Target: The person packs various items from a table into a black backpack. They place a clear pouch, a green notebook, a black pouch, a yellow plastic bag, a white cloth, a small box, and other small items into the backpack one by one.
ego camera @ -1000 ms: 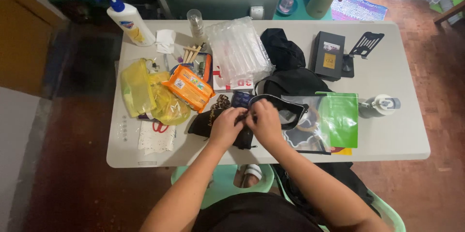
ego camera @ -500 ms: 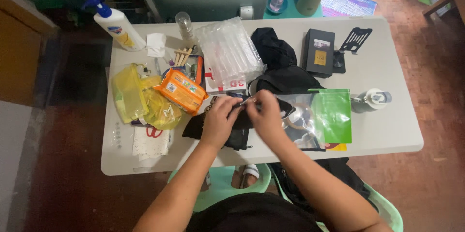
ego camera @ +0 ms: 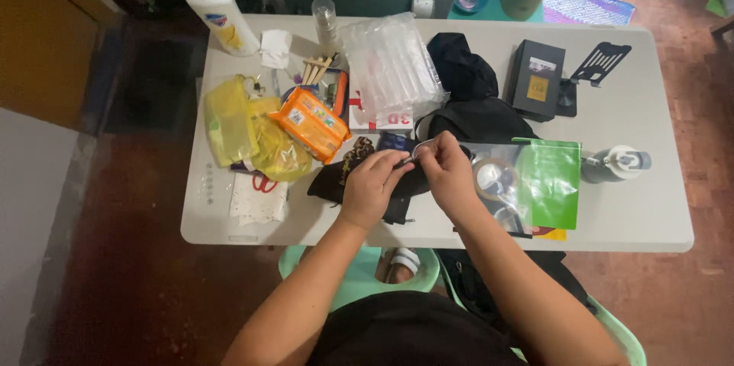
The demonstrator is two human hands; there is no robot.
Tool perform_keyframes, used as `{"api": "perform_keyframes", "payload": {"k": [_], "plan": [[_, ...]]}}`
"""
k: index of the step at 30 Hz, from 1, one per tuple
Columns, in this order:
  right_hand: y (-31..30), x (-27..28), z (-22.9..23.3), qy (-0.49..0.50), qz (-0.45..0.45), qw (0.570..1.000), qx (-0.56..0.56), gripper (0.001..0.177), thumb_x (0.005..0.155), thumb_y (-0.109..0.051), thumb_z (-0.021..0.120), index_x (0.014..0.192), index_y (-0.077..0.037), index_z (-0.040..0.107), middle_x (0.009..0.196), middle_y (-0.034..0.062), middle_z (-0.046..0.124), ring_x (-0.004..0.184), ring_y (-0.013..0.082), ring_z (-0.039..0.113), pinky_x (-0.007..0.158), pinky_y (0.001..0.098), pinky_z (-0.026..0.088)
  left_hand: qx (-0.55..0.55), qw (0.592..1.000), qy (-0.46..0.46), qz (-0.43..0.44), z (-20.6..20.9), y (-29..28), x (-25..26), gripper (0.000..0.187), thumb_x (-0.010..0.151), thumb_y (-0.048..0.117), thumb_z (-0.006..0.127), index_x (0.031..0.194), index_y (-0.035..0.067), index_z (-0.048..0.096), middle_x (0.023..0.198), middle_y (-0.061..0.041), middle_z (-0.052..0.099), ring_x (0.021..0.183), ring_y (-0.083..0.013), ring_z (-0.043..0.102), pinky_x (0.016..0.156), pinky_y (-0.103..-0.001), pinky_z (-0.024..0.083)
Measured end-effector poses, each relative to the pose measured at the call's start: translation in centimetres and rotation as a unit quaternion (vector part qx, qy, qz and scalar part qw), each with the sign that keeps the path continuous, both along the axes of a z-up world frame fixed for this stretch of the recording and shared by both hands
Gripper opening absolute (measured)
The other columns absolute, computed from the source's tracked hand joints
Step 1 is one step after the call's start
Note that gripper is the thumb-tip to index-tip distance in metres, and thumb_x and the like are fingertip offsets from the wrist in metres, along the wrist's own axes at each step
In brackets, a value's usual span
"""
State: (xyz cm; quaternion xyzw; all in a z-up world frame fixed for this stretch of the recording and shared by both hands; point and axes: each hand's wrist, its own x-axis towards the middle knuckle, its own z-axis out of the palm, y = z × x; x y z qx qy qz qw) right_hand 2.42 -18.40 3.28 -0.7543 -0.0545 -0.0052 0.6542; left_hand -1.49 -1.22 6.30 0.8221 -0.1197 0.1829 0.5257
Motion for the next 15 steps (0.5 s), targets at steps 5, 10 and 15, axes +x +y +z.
{"api": "perform_keyframes", "payload": {"k": [5, 10, 15], "plan": [[1.0, 0.2, 2.0, 0.035, -0.043, 0.995, -0.079, 0.015, 0.102, -0.013, 0.062, 0.092, -0.005, 0.055, 0.083, 0.0010, 0.063, 0.074, 0.0057, 0.050, 0.066, 0.0238, 0.044, 0.002, 1.000, 0.000, 0.016, 0.2, 0.4, 0.0, 0.021, 0.094, 0.012, 0.073, 0.114, 0.005, 0.070, 0.111, -0.011, 0.073, 0.100, -0.0288, 0.073, 0.086, -0.037, 0.058], [0.0, 1.2, -0.3, 0.012, -0.037, 0.997, -0.066, 0.013, 0.100, -0.014, 0.061, 0.092, -0.006, 0.055, 0.084, -0.0019, 0.063, 0.076, 0.0037, 0.054, 0.068, 0.0226, 0.046, 0.012, 0.999, -0.004, 0.033, 0.7, 0.8, -0.4, 0.022, 0.094, 0.015, 0.074, 0.113, 0.006, 0.071, 0.108, -0.011, 0.073, 0.096, -0.0285, 0.073, 0.083, -0.036, 0.058], [-2.1, 3.7, -0.6, -0.005, -0.131, 0.981, -0.145, 0.019, 0.100, -0.015, 0.066, 0.095, -0.002, 0.053, 0.074, 0.0046, 0.052, 0.069, 0.0114, 0.046, 0.061, 0.0300, 0.041, 0.008, 0.996, 0.022, 0.081, 0.9, 1.9, -0.5, 0.020, 0.096, 0.019, 0.074, 0.112, 0.008, 0.071, 0.103, -0.011, 0.074, 0.089, -0.0299, 0.071, 0.079, -0.037, 0.056]]}}
